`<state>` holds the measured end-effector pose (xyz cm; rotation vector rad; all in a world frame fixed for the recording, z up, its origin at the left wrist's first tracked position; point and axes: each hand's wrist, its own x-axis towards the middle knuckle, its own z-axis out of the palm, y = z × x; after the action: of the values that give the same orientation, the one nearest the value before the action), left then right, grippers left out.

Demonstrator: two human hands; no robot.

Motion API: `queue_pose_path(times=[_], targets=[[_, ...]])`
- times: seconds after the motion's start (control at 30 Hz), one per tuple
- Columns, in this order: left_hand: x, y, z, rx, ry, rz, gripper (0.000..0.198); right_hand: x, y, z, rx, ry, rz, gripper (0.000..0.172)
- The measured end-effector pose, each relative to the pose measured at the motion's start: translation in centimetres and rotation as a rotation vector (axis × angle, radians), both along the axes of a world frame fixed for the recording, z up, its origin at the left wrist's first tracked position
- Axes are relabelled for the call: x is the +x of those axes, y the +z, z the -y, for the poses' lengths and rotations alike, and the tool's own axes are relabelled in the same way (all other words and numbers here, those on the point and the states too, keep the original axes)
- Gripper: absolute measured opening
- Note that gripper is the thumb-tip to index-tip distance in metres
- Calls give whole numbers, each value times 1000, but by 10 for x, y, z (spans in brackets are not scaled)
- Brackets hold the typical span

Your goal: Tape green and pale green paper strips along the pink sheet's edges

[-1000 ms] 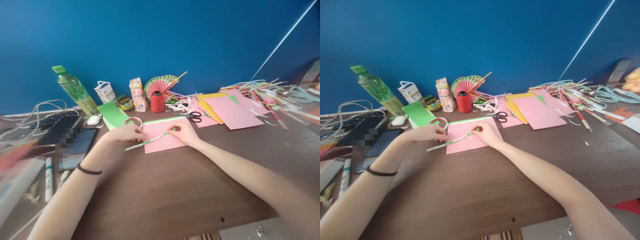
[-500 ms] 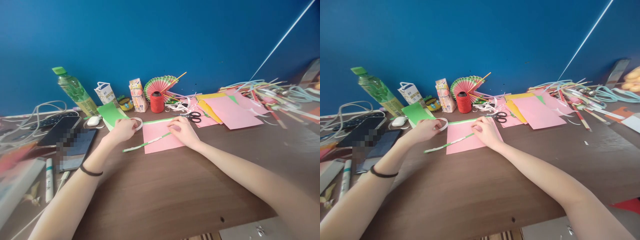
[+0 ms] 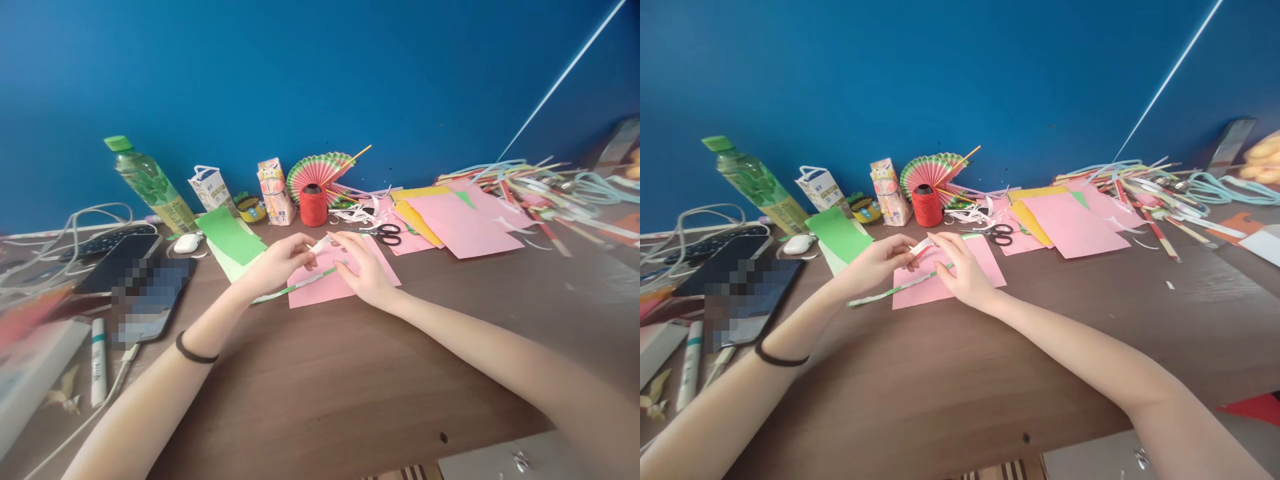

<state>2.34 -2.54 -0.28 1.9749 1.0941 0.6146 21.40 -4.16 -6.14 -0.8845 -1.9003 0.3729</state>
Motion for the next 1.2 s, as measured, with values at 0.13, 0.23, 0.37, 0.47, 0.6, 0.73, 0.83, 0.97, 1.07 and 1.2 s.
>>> queue_pose_path(times=[0.13,0.23,0.37,0.47,0.6,0.73,0.83,0.97,1.07,1.2], targets=[[4,-4,3,-30,-47,1,33,0,1,0,-74,37,-5,45],[4,-5,4,-25,-30,-16,34,0,5,0,-147,58,-22,46],[3,-6,5,20,4,-51,31,3,8,-1,-221,111,-83,47],[4,-5,6,28,12,-48,31,4,9,-3,-279,167,-152,47],[6,-3,7,3,39,-38,31,3,12,-3,-348,172,-250,36],[9,0,9,-43,53,-83,28,-1,11,-3,-329,107,-329,11],[11,1,10,-61,36,-105,27,-3,7,-3,-369,98,-366,6],[12,1,10,-94,18,-97,32,-2,5,-2,-422,72,-363,9],[11,-2,8,-84,19,-83,32,-3,5,-1,-432,78,-366,6],[10,-7,6,-65,42,-76,30,-5,4,0,-397,95,-361,5]])
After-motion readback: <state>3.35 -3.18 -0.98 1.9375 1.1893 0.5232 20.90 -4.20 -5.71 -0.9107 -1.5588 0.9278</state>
